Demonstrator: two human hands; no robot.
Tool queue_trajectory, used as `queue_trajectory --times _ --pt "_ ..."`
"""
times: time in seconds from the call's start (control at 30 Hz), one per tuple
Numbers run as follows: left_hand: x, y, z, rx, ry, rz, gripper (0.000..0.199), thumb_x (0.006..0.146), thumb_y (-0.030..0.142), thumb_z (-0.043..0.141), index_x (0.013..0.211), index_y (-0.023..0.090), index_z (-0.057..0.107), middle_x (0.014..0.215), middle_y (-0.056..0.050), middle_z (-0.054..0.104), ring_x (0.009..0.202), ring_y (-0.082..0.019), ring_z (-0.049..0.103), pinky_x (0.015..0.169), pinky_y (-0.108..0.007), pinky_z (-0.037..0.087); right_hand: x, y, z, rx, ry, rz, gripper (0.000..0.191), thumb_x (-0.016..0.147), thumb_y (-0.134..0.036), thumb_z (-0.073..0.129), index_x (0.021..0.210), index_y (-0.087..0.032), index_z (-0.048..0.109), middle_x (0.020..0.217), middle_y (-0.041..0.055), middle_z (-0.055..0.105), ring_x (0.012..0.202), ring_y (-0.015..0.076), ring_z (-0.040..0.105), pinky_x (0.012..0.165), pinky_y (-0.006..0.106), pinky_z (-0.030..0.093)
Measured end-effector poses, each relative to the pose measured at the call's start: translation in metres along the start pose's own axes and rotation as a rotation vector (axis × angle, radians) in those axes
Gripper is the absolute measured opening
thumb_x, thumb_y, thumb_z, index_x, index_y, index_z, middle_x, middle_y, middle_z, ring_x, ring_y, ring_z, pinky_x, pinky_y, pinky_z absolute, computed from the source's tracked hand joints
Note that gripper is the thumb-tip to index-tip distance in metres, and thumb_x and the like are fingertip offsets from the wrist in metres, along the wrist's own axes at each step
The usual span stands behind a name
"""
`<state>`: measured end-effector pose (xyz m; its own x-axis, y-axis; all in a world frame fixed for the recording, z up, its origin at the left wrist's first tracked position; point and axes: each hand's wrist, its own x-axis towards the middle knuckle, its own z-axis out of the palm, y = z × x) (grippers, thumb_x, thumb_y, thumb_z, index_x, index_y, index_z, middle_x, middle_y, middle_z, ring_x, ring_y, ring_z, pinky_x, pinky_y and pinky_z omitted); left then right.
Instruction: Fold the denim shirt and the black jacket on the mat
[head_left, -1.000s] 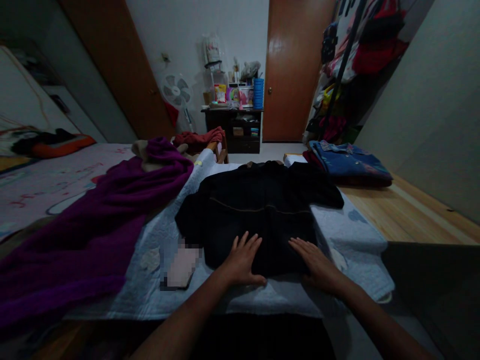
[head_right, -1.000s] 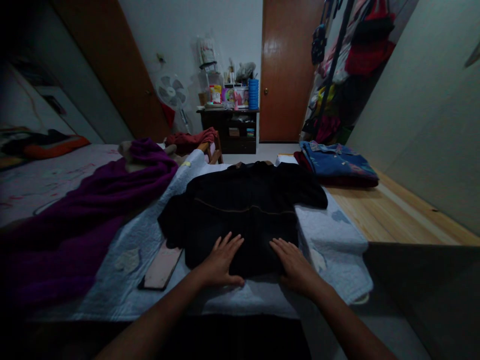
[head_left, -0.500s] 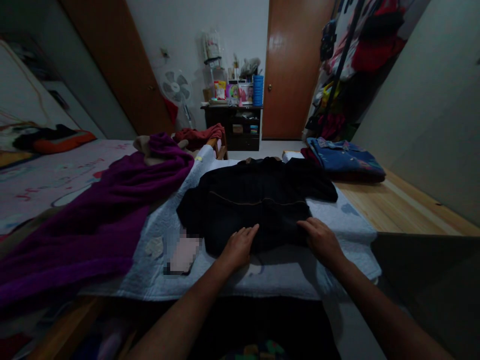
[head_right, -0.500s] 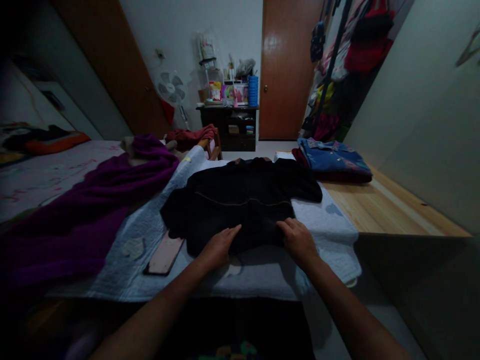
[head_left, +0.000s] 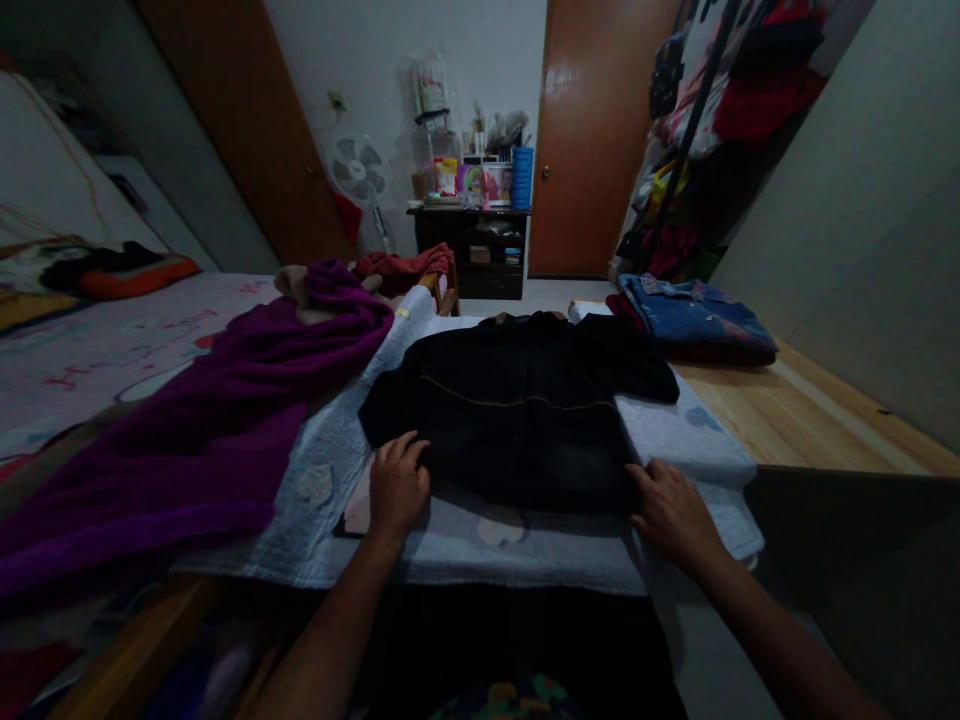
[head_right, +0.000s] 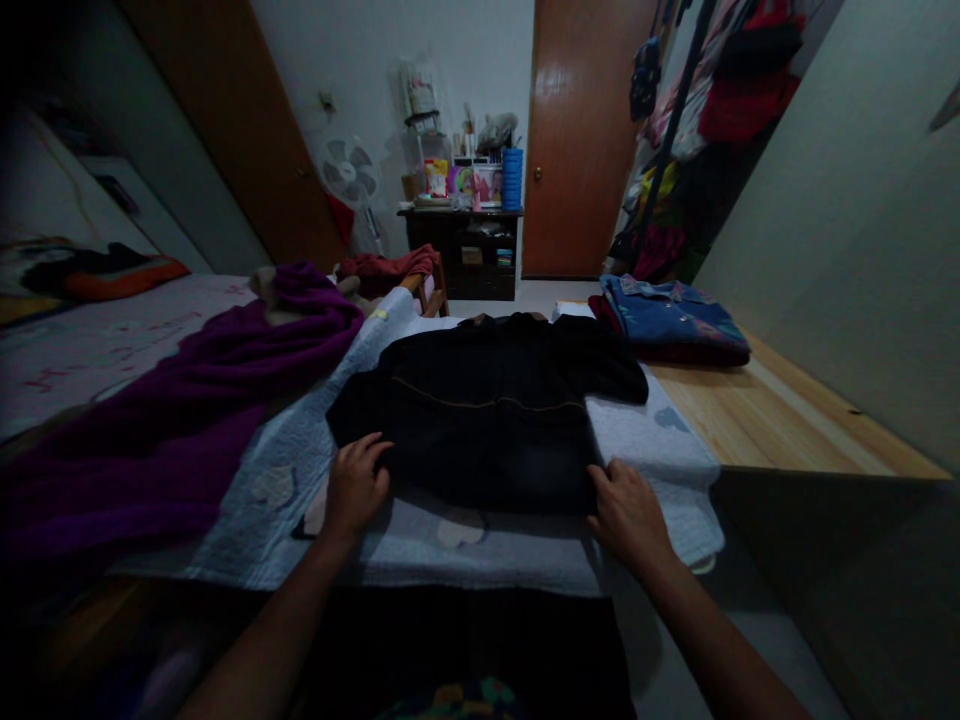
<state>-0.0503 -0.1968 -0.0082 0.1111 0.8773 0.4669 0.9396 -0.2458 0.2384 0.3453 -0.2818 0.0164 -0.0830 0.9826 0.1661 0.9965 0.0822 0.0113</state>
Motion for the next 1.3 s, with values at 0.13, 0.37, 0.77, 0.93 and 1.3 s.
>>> queue_trajectory --times 0.13,0.37,0.77,0.93,1.3 --pt "-0.006 0.001 0.004 -0.109 0.015 -0.095 0.02 0.081 0.015 0.044 0.089 0.018 0.062 0.111 -0.011 0.062 0.107 -0.026 0.055 0.096 -0.04 0.04 -0.001 0.0 0.0 0.178 0.005 0.16 0.045 0.075 -0.016 0.047 0.12 -0.011 0.054 0.098 0.0152 0.061 0.09 0.0282 0.059 0.079 0.038 0.044" --pt "0.018 0.013 -0.016 -0.165 -0.05 -0.389 0.022 0.092 0.022 0.037 0.105 0.02 0.054 0.078 -0.004 0.064 0.071 -0.02 0.062 0.062 -0.026 0.038 0.03 -0.02 -0.009 1.115 0.037 0.512 0.057 0.087 -0.046 0.04 0.137 -0.022 0.031 0.094 0.0062 0.064 0.082 0.0235 0.066 0.063 0.035 0.054" --pt "0.06 0.002 -0.033 -0.3 -0.322 -0.128 0.019 0.063 0.012 0.06 0.078 0.021 0.052 0.072 0.004 0.057 0.069 -0.015 0.058 0.06 -0.022 0.038 0.053 -0.05 0.035 0.713 0.293 0.337 0.086 0.08 -0.047 0.053 0.147 -0.01 0.012 0.139 0.0236 0.042 0.122 0.0348 0.048 0.096 0.051 0.042" --pt "0.044 -0.011 -0.035 -0.108 -0.187 -0.094 0.04 0.054 -0.003 0.045 0.086 0.019 0.056 0.091 -0.004 0.058 0.092 -0.019 0.058 0.079 -0.027 0.043 0.06 -0.035 0.028 0.871 0.321 0.307 0.061 0.075 -0.022 0.044 0.136 -0.018 0.039 0.12 0.0124 0.06 0.105 0.0265 0.06 0.088 0.042 0.048" --pt "0.037 -0.017 -0.006 -0.636 0.06 -0.499 0.027 0.085 0.031 0.045 0.106 0.019 0.058 0.095 -0.006 0.067 0.086 -0.019 0.064 0.071 -0.03 0.051 0.048 -0.001 -0.022 1.069 0.554 0.487 0.047 0.071 -0.027 0.053 0.117 -0.019 0.055 0.088 0.0028 0.062 0.076 0.0172 0.057 0.07 0.031 0.047"
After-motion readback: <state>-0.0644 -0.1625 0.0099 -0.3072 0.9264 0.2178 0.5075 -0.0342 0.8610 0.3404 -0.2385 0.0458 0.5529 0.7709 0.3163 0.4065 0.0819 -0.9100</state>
